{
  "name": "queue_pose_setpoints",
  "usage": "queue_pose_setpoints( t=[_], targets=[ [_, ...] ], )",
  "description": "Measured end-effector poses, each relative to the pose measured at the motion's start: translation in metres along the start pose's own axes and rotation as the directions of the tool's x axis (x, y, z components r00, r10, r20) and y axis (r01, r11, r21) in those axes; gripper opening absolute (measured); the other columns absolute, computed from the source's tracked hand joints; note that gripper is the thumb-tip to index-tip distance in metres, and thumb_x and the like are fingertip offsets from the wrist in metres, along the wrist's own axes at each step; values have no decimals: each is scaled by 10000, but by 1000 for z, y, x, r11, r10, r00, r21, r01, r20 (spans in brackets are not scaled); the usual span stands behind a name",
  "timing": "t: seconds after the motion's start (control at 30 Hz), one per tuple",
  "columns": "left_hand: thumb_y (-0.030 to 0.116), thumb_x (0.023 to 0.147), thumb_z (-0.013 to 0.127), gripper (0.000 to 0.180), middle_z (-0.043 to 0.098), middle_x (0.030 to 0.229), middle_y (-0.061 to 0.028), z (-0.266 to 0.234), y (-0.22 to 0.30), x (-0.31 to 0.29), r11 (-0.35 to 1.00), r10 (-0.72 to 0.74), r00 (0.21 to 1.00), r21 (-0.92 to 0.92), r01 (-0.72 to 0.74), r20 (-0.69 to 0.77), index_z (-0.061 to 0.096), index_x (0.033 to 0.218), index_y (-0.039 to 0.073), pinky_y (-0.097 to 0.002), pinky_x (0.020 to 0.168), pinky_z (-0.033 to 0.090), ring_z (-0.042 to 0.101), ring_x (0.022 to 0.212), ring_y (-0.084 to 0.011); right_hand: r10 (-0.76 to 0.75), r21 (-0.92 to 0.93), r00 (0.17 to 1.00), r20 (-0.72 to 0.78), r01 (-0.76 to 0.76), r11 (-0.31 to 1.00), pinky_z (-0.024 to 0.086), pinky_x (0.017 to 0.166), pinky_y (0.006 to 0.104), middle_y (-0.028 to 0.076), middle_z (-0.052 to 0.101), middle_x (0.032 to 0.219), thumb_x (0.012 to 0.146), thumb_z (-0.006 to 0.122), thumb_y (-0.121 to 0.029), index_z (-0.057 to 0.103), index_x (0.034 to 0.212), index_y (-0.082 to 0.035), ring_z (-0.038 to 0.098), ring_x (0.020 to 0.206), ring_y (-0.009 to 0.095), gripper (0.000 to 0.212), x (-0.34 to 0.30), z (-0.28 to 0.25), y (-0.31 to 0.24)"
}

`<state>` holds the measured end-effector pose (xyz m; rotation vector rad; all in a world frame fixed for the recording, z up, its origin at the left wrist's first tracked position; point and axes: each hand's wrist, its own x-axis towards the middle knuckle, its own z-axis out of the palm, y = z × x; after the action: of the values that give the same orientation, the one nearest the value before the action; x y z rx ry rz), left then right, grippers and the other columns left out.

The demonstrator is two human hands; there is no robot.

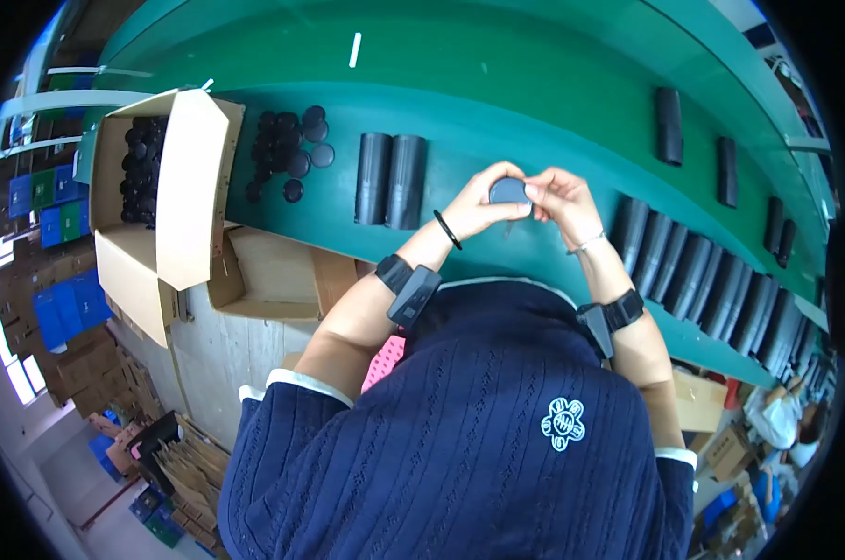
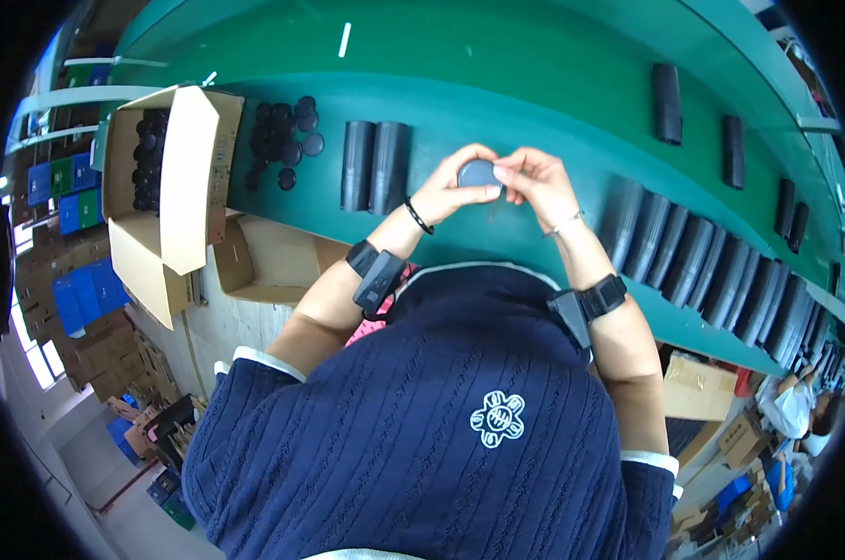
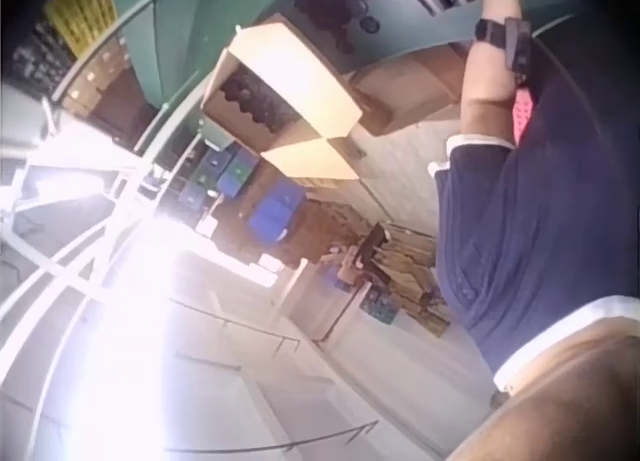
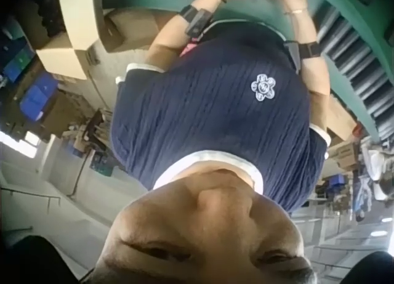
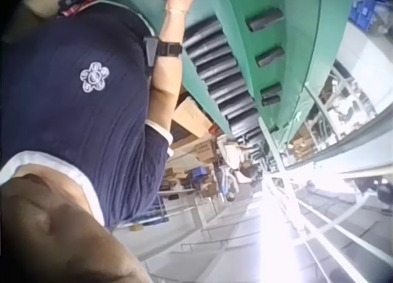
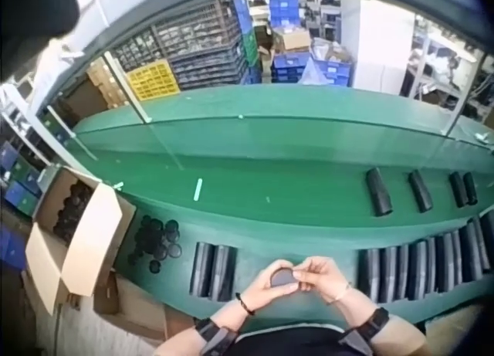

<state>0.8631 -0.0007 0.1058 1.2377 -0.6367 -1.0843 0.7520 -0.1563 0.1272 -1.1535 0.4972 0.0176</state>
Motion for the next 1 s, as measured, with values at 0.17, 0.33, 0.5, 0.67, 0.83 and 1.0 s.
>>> queue_pose_setpoints(
  t=[0.17,0.33,0.5,0.67,0.83,1.0],
  targets=[
    [104,814,650,305,565,1149,-141,-7,17,-1,674,111,990,-739,-8,91,522,1087,57,-408,996,407,516,1156,-266,-250,-437,957,146,289,852,381,997,322,100,545,1260,671,816,-238,443,1369,-57,453,1222,200,811,-17,-2,-1],
    [112,807,712,657,503,1267,-91,6,-7,-1,836,33,987,-537,-113,-155,368,1362,39,-349,1011,392,480,1184,-196,-78,-483,995,59,97,870,405,988,395,140,506,1292,628,846,-204,402,1383,-76,460,1238,269,885,-19,-10,33],
    [83,751,769,759,464,1318,-75,11,-10,-9,998,49,999,-35,-50,-17,362,1391,75,-370,1035,374,432,1245,-198,-206,-655,970,130,240,717,446,930,321,105,531,1231,738,712,-124,530,1282,-53,529,1123,231,578,-21,-41,31],
    [101,739,770,754,466,1323,-113,11,-1,-8,968,108,982,209,-140,155,378,1382,62,-374,1073,320,422,1269,-231,-40,24,999,8,40,999,453,639,218,-21,530,907,896,600,-95,600,1222,-58,546,759,71,328,-34,-22,4],
    [158,765,759,713,475,1296,-121,17,-5,-11,928,126,985,336,-159,117,377,1359,62,-357,1039,345,436,1245,-222,-31,118,999,-8,32,993,445,613,228,-2,567,955,882,632,-104,591,1222,-34,537,711,94,349,-38,-15,12],
    [230,755,756,669,464,1230,-174,25,-14,-10,975,90,995,202,-95,34,397,1286,37,-399,993,378,458,1170,-324,-49,110,999,0,49,993,447,609,228,24,602,930,887,623,-100,594,1214,-28,541,714,102,336,-36,-19,24]
  ],
)
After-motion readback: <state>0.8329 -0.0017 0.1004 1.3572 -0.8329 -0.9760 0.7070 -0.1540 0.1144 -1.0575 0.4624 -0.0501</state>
